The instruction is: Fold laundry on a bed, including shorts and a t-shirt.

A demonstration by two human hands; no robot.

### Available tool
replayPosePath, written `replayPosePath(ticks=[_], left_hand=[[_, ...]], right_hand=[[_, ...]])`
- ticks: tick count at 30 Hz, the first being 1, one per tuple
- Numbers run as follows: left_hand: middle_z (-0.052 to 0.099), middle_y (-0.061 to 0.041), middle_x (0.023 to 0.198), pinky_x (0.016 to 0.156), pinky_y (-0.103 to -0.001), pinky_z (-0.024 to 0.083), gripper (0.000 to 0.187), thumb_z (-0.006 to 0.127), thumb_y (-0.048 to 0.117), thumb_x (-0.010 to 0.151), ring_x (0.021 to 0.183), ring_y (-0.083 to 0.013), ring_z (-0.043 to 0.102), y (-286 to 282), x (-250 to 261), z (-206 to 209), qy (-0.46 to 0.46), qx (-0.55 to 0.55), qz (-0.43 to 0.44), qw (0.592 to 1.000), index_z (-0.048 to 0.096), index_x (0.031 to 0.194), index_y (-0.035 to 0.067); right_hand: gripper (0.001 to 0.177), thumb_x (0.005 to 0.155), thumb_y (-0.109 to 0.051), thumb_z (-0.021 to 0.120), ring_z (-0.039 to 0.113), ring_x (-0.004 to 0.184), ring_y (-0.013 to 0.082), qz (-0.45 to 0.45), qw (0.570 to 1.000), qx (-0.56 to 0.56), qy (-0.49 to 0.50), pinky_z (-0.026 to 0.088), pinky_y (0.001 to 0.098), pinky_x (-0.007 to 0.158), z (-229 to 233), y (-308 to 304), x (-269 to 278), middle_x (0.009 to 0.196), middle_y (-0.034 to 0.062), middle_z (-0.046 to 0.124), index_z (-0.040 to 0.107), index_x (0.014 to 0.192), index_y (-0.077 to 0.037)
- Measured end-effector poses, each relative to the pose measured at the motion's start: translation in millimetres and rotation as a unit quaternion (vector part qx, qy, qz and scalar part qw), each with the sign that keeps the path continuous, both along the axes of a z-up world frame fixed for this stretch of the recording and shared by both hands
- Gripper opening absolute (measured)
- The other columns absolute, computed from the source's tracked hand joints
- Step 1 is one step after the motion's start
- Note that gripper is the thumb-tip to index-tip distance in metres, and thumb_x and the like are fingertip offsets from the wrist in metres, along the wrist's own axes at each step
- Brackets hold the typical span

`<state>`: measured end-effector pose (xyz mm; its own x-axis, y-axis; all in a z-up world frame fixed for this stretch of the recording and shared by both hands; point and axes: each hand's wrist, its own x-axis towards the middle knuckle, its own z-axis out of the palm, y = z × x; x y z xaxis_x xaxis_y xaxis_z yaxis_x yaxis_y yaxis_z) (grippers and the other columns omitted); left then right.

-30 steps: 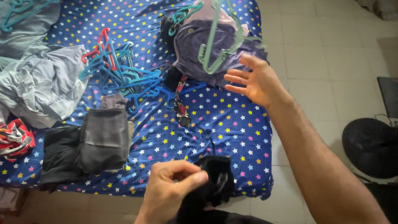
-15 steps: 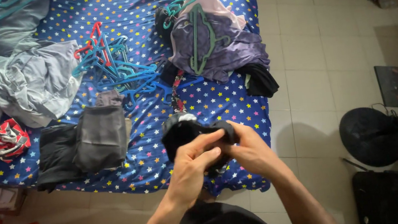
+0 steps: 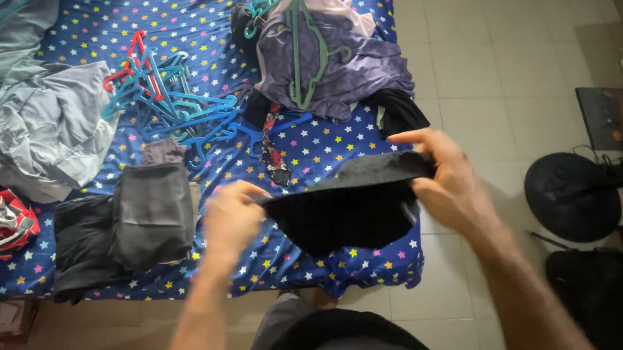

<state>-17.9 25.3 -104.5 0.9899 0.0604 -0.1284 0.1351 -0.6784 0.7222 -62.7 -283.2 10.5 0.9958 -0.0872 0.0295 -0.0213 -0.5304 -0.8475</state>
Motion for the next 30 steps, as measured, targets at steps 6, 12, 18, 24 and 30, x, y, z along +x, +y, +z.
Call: replayPosePath(ticks=[6, 12, 18, 24, 30], left_hand=[[0.074, -0.009, 0.064, 0.054, -0.032, 0.057, 0.034, 0.055, 0.002, 0.082, 0.055, -0.0131, 0.073, 39.2, 28.9, 96.9, 0.03, -0.055, 0.025, 0.998, 0.082, 0.1, 0.013], [0.077, -0.012, 0.082, 0.068, -0.035, 0.057, 0.043, 0.051, -0.003, 0.071, 0.074, -0.0237, 0.074, 43.8, 31.6, 126.7, -0.06, -0.011, -0.148, 0.987, 0.079, 0.101, 0.01], [0.068, -0.016, 0.089, 0.074, -0.044, 0.055, 0.027, 0.075, 0.018, 0.066, 0.084, -0.0341, 0.068, -15.4, -5.1, 113.7, -0.082, 0.041, -0.29, 0.953, 0.07, 0.089, 0.004], [0.071, -0.018, 0.072, 0.07, -0.046, 0.056, 0.025, 0.064, 0.029, 0.076, 0.069, -0.0342, 0.07, -1.4, 3.8, 82.5, -0.018, 0.116, -0.093, 0.989, 0.079, 0.083, 0.01], [0.071, -0.017, 0.069, 0.063, -0.04, 0.053, 0.025, 0.06, 0.022, 0.077, 0.061, -0.0305, 0.068, 77.9, 14.5, 103.4, -0.019, 0.161, 0.068, 0.984, 0.08, 0.08, 0.007]], right_hand=[[0.038, 0.077, 0.003, 0.07, 0.065, 0.083, 0.0276, -0.02, 0.939, -0.341, 0.029, 0.053, 0.0377, 0.071, -18.6, -39.6, 22.7, 0.094, 0.0154, 0.066, 0.078, 0.111, -0.011], [0.033, 0.099, 0.0, 0.041, 0.073, 0.074, 0.0202, -0.092, 0.976, 0.04, 0.196, 0.06, 0.0357, 0.052, 15.8, -47.4, 43.0, 0.096, 0.0123, 0.075, 0.069, 0.116, -0.005], [0.023, 0.102, 0.003, 0.045, 0.063, 0.069, 0.0116, -0.036, 0.924, 0.38, 0.025, 0.053, 0.0247, 0.058, -6.2, -29.9, 54.1, 0.089, 0.0046, 0.066, 0.066, 0.111, -0.002], [0.042, 0.075, 0.013, 0.055, 0.058, 0.083, 0.0121, 0.01, 0.986, 0.168, 0.018, 0.046, 0.027, 0.068, -6.8, -19.6, 44.0, 0.092, 0.0033, 0.063, 0.061, 0.112, -0.005], [0.048, 0.067, 0.013, 0.062, 0.064, 0.091, 0.0284, 0.008, 0.959, -0.271, 0.087, 0.053, 0.0391, 0.077, -17.8, -54.4, 29.3, 0.097, 0.0127, 0.065, 0.075, 0.109, -0.007]])
